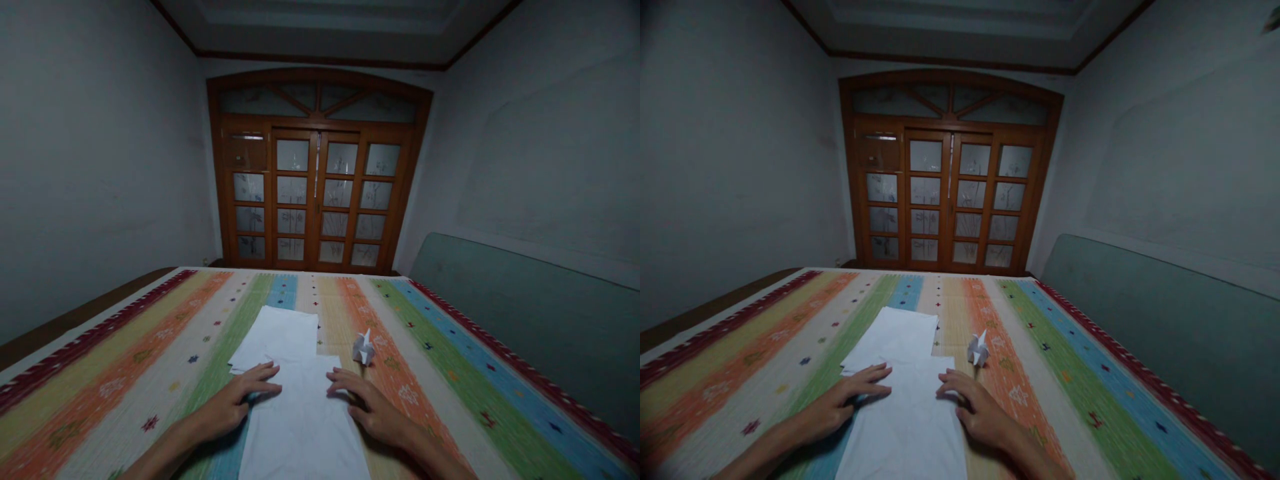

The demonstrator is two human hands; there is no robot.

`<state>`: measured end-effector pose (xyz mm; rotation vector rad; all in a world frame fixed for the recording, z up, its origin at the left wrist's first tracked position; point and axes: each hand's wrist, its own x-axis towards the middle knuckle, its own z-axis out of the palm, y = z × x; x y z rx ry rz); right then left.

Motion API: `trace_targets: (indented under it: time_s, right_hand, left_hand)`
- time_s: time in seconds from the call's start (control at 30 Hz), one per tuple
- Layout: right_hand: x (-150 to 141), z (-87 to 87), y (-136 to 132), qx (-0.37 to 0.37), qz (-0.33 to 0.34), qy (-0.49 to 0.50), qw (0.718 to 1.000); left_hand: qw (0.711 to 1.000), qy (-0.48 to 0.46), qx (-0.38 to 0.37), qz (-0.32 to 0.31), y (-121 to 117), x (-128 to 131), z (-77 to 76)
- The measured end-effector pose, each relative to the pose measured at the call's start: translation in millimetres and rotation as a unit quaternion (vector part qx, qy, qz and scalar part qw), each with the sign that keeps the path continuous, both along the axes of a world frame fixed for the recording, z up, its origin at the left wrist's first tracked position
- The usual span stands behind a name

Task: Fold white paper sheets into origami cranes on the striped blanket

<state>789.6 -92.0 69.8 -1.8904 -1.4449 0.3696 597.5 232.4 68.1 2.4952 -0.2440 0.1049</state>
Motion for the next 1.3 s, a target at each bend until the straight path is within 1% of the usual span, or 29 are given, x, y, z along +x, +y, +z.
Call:
trace_targets:
  time_s: [0.23,0.53,0.7,0.83,1.0,1.13,1.3]
  right_hand:
    - [3.2,-8.6,0.6,0.019,-0.009,-0.002,1.000]
    - [-2.9,-2.0,5.2,0.001,-0.020,0.002,1.000]
    - [-3.2,0.9,4.8,0.019,-0.017,0.012,1.000]
    - [-1.3,-2.4,3.2,0.029,-0.013,0.015,0.999]
    - [0.8,-10.3,4.1,0.038,-0.035,0.004,0.999]
    - [-0.8,-7.1,5.9,0.042,-0.031,0.013,0.999]
    - [-0.8,-3.9,6.2,0.050,-0.023,0.019,0.998]
  left_hand:
    - [1.000,-0.015,-0.016,0.015,-2.1,0.7,1.9]
    - [0.999,-0.034,-0.026,0.015,-5.8,0.3,1.5]
    - [0.998,-0.039,-0.040,0.016,-6.2,0.4,0.9]
    - [0.999,-0.031,-0.035,0.021,-6.4,0.5,-0.4]
    - [0.999,-0.021,-0.018,0.028,-6.5,0.2,-0.6]
    - [0.999,-0.022,-0.014,0.030,-8.2,-0.2,1.4]
    - [0.998,-0.032,-0.033,0.037,-9.4,0.3,1.3]
